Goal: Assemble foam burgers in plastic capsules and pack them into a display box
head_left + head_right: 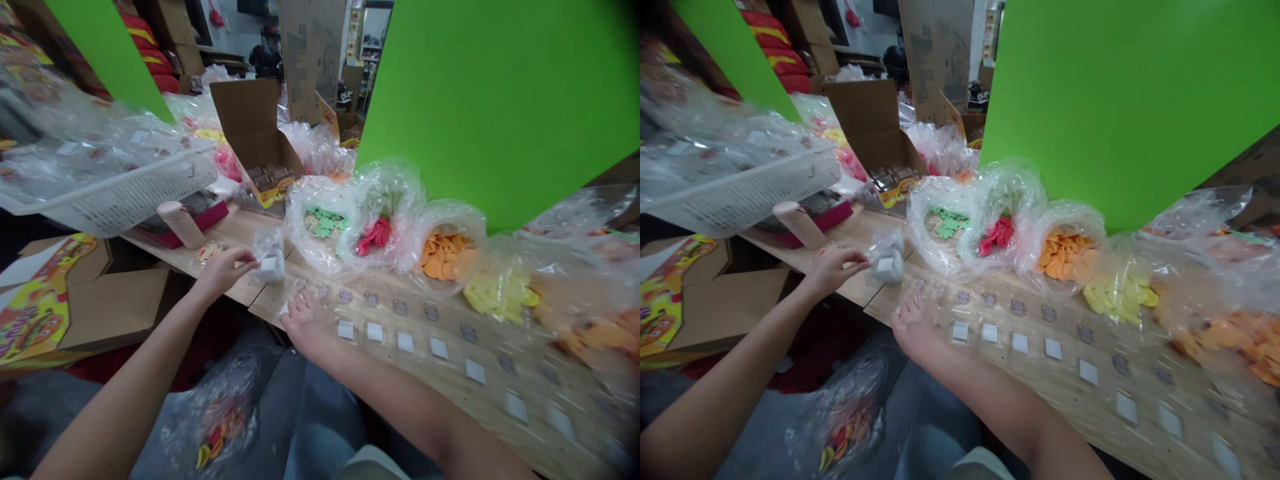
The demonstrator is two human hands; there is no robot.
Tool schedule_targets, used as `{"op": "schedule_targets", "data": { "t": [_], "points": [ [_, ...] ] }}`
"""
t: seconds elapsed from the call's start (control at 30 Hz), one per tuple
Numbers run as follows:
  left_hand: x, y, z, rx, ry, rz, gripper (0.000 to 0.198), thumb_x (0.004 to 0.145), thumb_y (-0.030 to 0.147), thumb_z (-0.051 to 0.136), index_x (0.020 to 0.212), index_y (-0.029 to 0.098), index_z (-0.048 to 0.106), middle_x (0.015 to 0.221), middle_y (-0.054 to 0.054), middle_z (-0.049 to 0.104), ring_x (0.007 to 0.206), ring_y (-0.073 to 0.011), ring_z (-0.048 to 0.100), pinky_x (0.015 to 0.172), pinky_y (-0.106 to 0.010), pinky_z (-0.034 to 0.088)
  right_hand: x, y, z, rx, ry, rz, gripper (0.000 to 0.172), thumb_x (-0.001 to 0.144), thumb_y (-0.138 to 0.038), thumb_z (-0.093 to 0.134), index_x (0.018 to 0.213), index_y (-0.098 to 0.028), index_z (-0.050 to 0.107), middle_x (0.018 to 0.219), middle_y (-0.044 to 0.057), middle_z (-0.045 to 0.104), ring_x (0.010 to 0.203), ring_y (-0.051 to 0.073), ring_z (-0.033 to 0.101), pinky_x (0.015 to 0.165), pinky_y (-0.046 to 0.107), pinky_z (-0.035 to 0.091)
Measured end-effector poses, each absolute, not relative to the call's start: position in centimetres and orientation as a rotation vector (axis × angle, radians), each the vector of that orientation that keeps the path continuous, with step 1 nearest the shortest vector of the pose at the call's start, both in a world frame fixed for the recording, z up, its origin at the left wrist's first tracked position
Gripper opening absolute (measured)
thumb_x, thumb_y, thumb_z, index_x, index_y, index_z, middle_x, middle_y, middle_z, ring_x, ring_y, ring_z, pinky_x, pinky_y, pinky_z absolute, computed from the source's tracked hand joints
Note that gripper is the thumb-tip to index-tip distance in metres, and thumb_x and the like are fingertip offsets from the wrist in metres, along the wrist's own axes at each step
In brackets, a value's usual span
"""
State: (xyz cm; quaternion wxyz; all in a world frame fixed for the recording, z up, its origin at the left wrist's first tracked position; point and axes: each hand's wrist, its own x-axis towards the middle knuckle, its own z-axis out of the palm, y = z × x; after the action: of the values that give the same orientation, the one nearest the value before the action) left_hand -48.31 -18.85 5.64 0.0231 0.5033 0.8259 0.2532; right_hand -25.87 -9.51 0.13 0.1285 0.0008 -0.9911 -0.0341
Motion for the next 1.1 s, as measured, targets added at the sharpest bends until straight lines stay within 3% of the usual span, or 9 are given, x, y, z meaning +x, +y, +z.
{"op": "schedule_targets", "data": {
  "t": [0.13,0.4,0.6,0.7,0.8,0.87,0.97,1.03,1.1],
  "points": [
    [-47.7,-21.5,7.3,1.414,2.94,0.999,0.035,0.087,0.043,0.041,0.096,0.013,0.056,0.094,-0.004,0.059,0.09,-0.0167,0.054,0.081,-0.03,0.042,-26.8,-9.3,-0.7,0.078,-2.884,-0.142,0.017,0.084,-0.015,0.045,0.087,-0.014,0.062,0.092,0.01,0.062,0.107,0.026,0.049,0.101,0.047,0.026],
    [-46.0,-28.8,6.1,1.178,3.225,0.828,0.029,0.089,0.038,0.037,0.102,0.016,0.052,0.106,-0.008,0.06,0.101,-0.0242,0.056,0.084,-0.034,0.044,-35.4,-7.8,1.2,0.123,-2.953,0.003,0.021,0.088,-0.012,0.039,0.092,-0.014,0.059,0.094,0.009,0.062,0.103,0.023,0.049,0.089,0.041,0.036],
    [-46.6,-30.0,2.1,1.675,2.763,0.421,0.029,0.088,0.025,0.033,0.108,0.024,0.054,0.111,-0.002,0.063,0.101,-0.0212,0.058,0.097,-0.042,0.038,-32.2,-10.5,0.7,-0.01,-2.882,0.113,0.021,0.089,-0.013,0.037,0.094,-0.014,0.057,0.086,0.009,0.061,0.09,0.021,0.053,0.083,0.037,0.039],
    [-47.6,-27.3,0.4,1.905,2.472,0.302,0.034,0.084,0.018,0.033,0.108,0.022,0.056,0.114,-0.006,0.062,0.105,-0.0201,0.056,0.098,-0.04,0.037,-28.9,-12.3,-1.1,-0.057,-2.902,0.088,0.021,0.089,-0.015,0.038,0.087,-0.014,0.059,0.086,0.011,0.062,0.097,0.024,0.053,0.091,0.042,0.035],
    [-48.0,-24.1,-0.6,2.012,2.381,0.17,0.035,0.081,0.014,0.036,0.107,0.019,0.059,0.116,-0.01,0.061,0.111,-0.0217,0.053,0.099,-0.042,0.035,-26.8,-12.8,-1.8,-0.093,-2.919,0.083,0.022,0.088,-0.019,0.041,0.1,-0.012,0.058,0.109,0.016,0.059,0.117,0.027,0.043,0.101,0.046,0.026],
    [-47.5,-22.8,-0.6,2.025,2.377,0.086,0.044,0.077,0.01,0.037,0.116,0.02,0.055,0.123,-0.011,0.056,0.12,-0.0225,0.046,0.102,-0.045,0.029,-25.3,-12.4,-1.7,-0.106,-2.914,0.152,0.04,0.084,-0.029,0.05,0.119,-0.009,0.048,0.129,0.018,0.046,0.127,0.03,0.031,0.105,0.049,0.022],
    [-45.5,-22.4,0.1,1.904,2.453,0.003,0.071,0.067,0.007,0.04,0.136,0.021,0.032,0.141,-0.008,0.037,0.133,-0.0254,0.024,0.105,-0.051,0.019,-22.4,-11.5,-1.6,-0.237,-2.903,0.244,0.07,0.077,-0.044,0.058,0.133,-0.009,0.034,0.141,0.02,0.03,0.133,0.036,0.015,0.106,0.056,0.014],
    [-43.7,-22.6,0.6,1.884,2.399,0.0,0.08,0.066,0.012,0.043,0.142,0.022,0.018,0.147,-0.006,0.024,0.136,-0.0263,0.013,0.106,-0.052,0.017,-21.0,-10.9,-2.1,-0.38,-2.917,0.24,0.068,0.077,-0.044,0.058,0.132,-0.011,0.037,0.141,0.021,0.03,0.134,0.037,0.011,0.104,0.06,0.011],
    [-42.0,-22.6,0.8,1.967,2.269,0.007,0.08,0.069,0.022,0.047,0.142,0.027,0.014,0.148,-0.004,0.021,0.136,-0.0262,0.009,0.106,-0.052,0.014,-20.6,-10.4,-2.7,-0.455,-2.941,0.21,0.059,0.08,-0.041,0.055,0.129,-0.011,0.041,0.141,0.021,0.03,0.134,0.037,0.01,0.104,0.061,0.01]
  ]
}}
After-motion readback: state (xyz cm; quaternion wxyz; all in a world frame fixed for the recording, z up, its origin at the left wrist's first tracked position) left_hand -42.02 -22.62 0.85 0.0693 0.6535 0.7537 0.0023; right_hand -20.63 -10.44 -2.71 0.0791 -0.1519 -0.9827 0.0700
